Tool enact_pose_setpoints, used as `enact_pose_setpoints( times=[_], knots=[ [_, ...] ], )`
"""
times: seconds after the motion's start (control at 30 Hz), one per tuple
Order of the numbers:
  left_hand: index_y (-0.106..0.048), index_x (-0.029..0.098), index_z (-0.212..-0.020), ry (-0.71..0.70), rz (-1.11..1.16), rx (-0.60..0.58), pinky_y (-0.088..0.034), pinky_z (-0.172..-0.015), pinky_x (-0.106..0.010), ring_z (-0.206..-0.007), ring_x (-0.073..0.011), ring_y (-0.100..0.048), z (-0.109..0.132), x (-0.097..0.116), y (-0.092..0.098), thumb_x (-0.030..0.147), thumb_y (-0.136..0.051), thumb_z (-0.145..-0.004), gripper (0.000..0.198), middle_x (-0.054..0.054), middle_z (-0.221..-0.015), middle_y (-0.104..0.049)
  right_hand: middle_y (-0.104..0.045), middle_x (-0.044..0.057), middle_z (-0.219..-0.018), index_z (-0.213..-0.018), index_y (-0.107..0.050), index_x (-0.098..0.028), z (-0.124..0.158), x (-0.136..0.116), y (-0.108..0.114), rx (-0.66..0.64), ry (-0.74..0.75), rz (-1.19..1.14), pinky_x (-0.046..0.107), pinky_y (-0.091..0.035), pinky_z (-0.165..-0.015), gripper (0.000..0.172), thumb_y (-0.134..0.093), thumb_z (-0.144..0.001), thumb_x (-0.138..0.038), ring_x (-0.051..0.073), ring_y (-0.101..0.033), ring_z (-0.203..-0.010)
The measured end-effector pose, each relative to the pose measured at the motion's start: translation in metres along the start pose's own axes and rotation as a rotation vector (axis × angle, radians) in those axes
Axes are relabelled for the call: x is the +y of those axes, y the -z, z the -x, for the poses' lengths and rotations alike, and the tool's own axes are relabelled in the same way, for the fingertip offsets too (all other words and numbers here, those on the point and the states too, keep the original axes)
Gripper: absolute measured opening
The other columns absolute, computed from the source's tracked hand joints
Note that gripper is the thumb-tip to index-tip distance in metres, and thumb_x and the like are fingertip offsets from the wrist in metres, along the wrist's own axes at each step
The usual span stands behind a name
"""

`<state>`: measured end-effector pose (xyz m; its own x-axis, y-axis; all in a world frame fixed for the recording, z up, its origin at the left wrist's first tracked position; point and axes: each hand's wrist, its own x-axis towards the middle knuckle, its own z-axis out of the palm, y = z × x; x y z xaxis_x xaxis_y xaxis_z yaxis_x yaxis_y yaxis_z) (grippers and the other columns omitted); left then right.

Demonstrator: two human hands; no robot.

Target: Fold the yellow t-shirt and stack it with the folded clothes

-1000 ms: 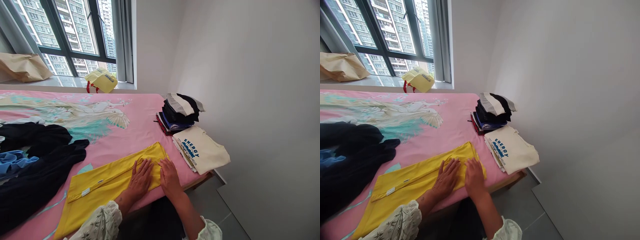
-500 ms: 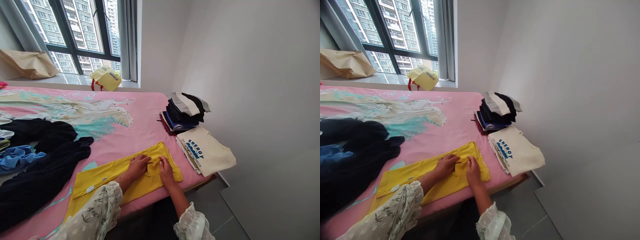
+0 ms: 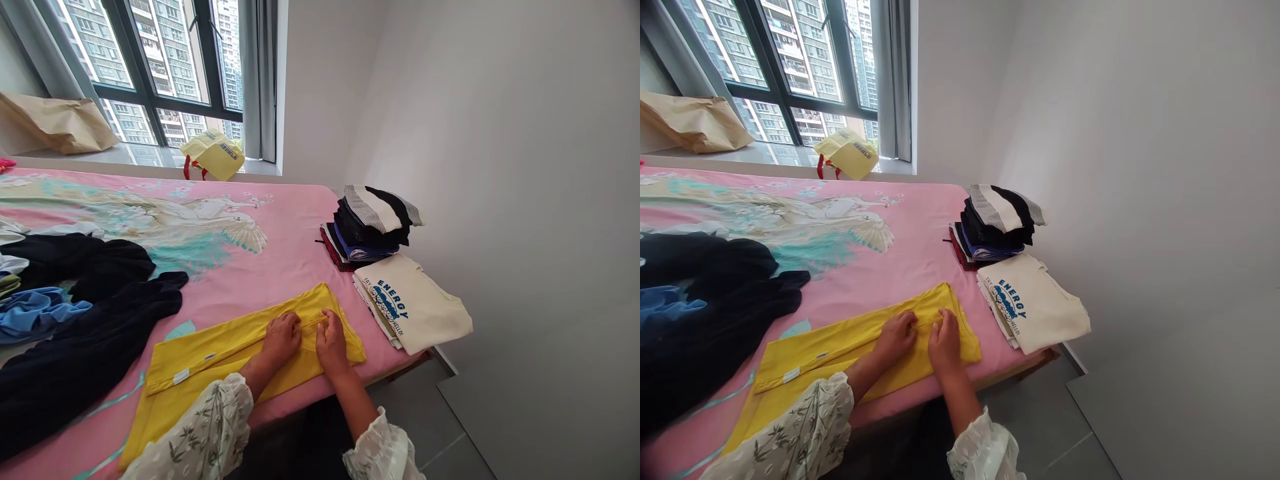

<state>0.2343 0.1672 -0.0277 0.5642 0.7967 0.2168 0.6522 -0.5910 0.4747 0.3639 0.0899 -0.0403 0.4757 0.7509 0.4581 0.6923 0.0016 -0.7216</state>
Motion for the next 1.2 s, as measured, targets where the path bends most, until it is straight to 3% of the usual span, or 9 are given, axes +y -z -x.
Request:
enact_pose_setpoints(
  times=[0.17, 0.3, 0.47, 0.6, 0.73, 0.87, 1.0, 1.1, 1.2],
  knots=[
    [-0.056, 0.021, -0.123, -0.216, -0.102, 0.155, -0.025, -0.11, -0.047, -0.133, -0.0239, -0.037, 0.015, 0.009, -0.01, 0.009, -0.038, -0.081, 0.047, -0.01, -0.141, -0.046, -0.06, 0.009, -0.096, -0.093, -0.055, -0.018, 0.007, -0.013, 0.012, -0.102, 0.098, 0.109, 0.036, -0.043, -0.09, 0.022, -0.034, -0.088, -0.019, 0.02, -0.054, -0.096],
    [-0.045, 0.019, -0.136, -0.36, -0.206, 0.109, -0.004, -0.114, -0.053, -0.137, -0.0247, -0.029, 0.029, 0.003, -0.017, 0.024, -0.036, -0.091, 0.046, -0.011, -0.145, -0.041, -0.055, 0.014, -0.125, -0.119, -0.054, -0.013, 0.01, -0.002, 0.008, -0.268, 0.132, 0.296, 0.044, -0.03, -0.106, 0.037, -0.034, -0.089, -0.021, 0.023, -0.043, -0.123],
    [-0.038, 0.018, -0.141, -0.289, -0.267, 0.081, -0.007, -0.112, -0.057, -0.137, -0.0257, -0.03, 0.034, -0.009, -0.029, 0.032, -0.033, -0.093, 0.05, -0.013, -0.146, -0.038, -0.033, 0.014, -0.147, -0.141, -0.036, -0.012, 0.015, 0.012, 0.0, -0.443, 0.046, 0.527, 0.053, -0.015, -0.11, 0.056, -0.04, -0.089, -0.032, 0.028, -0.024, -0.137],
    [-0.04, 0.02, -0.139, -0.244, -0.226, 0.024, -0.013, -0.111, -0.057, -0.137, -0.0246, -0.03, 0.046, -0.004, -0.017, 0.037, -0.032, -0.093, 0.049, -0.01, -0.145, -0.041, -0.029, 0.014, -0.148, -0.143, -0.034, -0.011, 0.022, 0.014, -0.002, -0.452, 0.041, 0.591, 0.053, -0.014, -0.11, 0.059, -0.036, -0.091, -0.04, 0.028, -0.023, -0.138],
    [-0.044, 0.021, -0.134, -0.028, -0.229, 0.138, -0.016, -0.109, -0.059, -0.136, -0.0285, -0.03, 0.088, -0.02, 0.021, 0.037, -0.038, -0.091, 0.047, -0.011, -0.146, -0.039, -0.027, 0.013, -0.149, -0.144, -0.03, -0.008, 0.029, 0.02, -0.006, -0.461, 0.056, 0.66, 0.052, -0.013, -0.111, 0.064, -0.032, -0.092, -0.046, 0.028, -0.021, -0.138],
    [-0.05, 0.012, -0.125, 0.47, -0.262, 0.344, -0.035, -0.099, -0.051, -0.122, -0.0332, -0.045, 0.15, -0.072, 0.08, 0.039, -0.042, -0.087, 0.048, -0.021, -0.131, -0.051, -0.025, 0.011, -0.15, -0.145, -0.028, -0.009, 0.034, 0.024, -0.008, -0.466, 0.067, 0.731, 0.05, -0.011, -0.112, 0.064, -0.032, -0.092, -0.046, 0.026, -0.019, -0.139],
    [-0.054, 0.007, -0.115, 0.85, -0.132, 0.186, -0.041, -0.087, -0.047, -0.106, -0.0355, -0.056, 0.188, -0.122, 0.131, 0.049, -0.038, -0.085, 0.054, -0.023, -0.113, -0.061, -0.024, 0.009, -0.151, -0.145, -0.028, -0.011, 0.033, 0.019, -0.005, -0.499, 0.031, 0.768, 0.049, -0.011, -0.112, 0.063, -0.031, -0.093, -0.045, 0.024, -0.017, -0.14],
    [-0.063, 0.015, -0.089, 0.934, 0.068, 0.04, -0.043, -0.079, -0.042, -0.096, -0.0351, -0.06, 0.186, -0.138, 0.147, 0.059, -0.045, -0.077, 0.05, -0.017, -0.095, -0.067, -0.027, 0.011, -0.15, -0.144, -0.03, -0.011, 0.035, 0.003, -0.006, -0.468, -0.022, 0.759, 0.055, -0.011, -0.111, 0.06, -0.031, -0.093, -0.043, 0.027, -0.019, -0.139],
    [-0.06, 0.018, -0.063, 0.957, 0.186, 0.024, -0.044, -0.069, -0.036, -0.083, -0.034, -0.063, 0.173, -0.144, 0.149, 0.064, -0.056, -0.066, 0.046, -0.011, -0.069, -0.066, -0.03, 0.013, -0.148, -0.141, -0.035, -0.01, 0.048, -0.029, -0.017, -0.391, 0.074, 0.651, 0.058, -0.012, -0.109, 0.056, -0.031, -0.093, -0.037, 0.028, -0.023, -0.138]
  ],
)
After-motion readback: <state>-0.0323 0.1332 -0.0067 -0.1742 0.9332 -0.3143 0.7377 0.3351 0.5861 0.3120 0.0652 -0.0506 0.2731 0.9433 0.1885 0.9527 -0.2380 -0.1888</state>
